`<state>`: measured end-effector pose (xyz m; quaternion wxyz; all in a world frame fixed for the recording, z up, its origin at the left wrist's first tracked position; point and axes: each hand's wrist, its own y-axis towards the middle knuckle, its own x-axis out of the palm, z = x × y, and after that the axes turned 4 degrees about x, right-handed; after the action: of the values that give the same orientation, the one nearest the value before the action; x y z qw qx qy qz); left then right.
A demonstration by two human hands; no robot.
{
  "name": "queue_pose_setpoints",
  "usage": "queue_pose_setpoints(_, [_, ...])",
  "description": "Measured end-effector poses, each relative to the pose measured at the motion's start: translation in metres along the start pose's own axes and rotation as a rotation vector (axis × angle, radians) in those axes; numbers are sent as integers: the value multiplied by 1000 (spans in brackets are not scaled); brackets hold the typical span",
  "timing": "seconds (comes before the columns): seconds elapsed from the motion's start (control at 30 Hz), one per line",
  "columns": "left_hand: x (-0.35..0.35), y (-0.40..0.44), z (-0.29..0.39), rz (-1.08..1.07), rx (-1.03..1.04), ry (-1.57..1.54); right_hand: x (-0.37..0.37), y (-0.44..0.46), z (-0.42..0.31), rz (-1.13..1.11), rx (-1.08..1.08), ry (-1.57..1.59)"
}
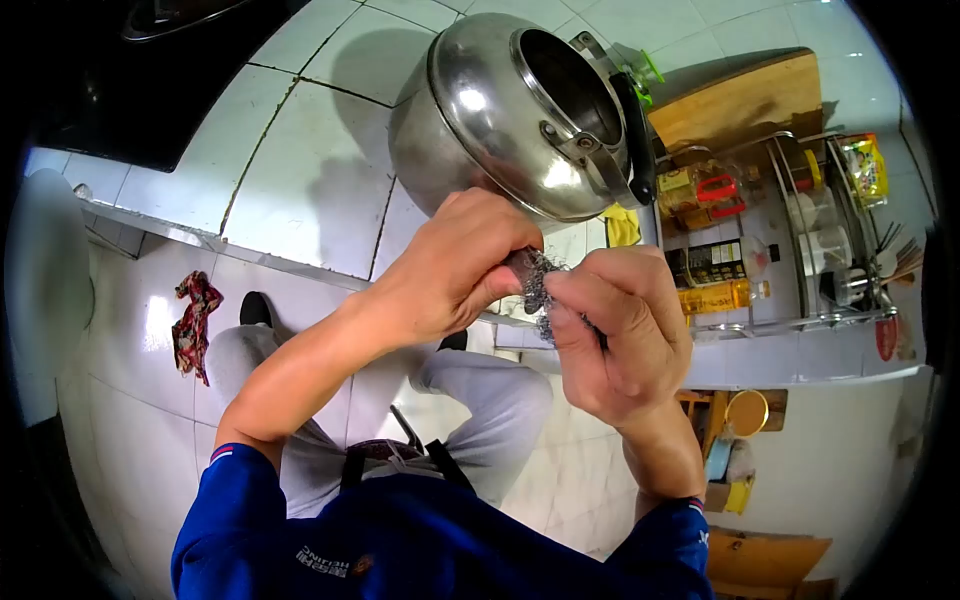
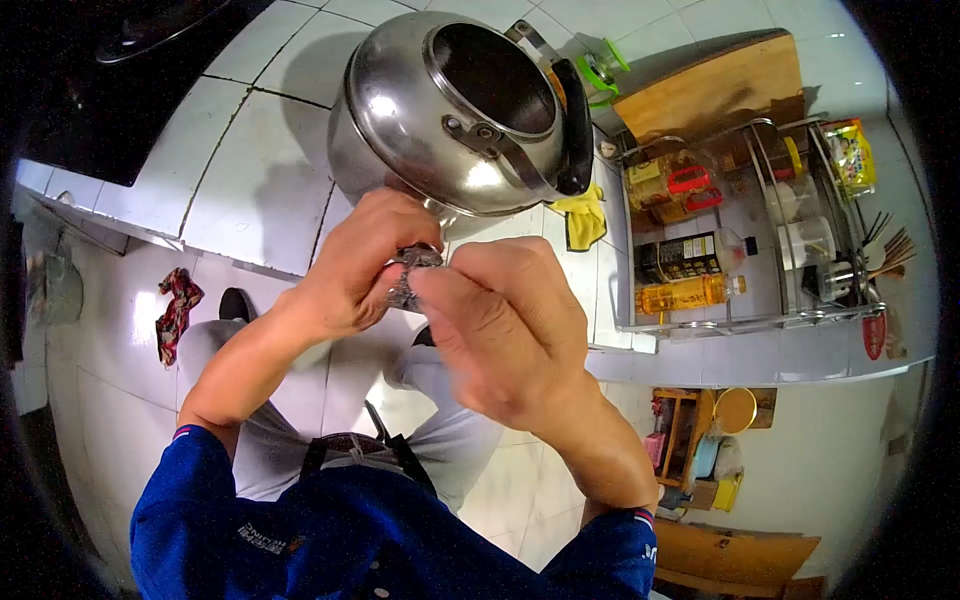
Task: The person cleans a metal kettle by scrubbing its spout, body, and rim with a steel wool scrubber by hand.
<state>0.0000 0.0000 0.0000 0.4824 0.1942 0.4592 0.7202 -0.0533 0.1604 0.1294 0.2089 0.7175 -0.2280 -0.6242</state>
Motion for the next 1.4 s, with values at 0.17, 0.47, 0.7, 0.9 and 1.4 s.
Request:
queue_pose_setpoints(0.17, [4,2,-1,-4,29,-83,-17,-1,-4,-159,62,-80])
queue_pose_setpoints(0.47, [4,2,-7,49,29,-113,-8,-2,1,-125,54,-70])
queue_pose_setpoints(0.7, [-6,-2,-5,51,31,-24,3,8,-5,-75,35,-88])
queue_pose_setpoints(0.9, [-11,0,-8,59,14,-15,-15,3,-14,-103,57,-49])
queue_pose_setpoints(1.4, [-9,1,-6,14,16,-19,-10,17,-7,-9,57,-91])
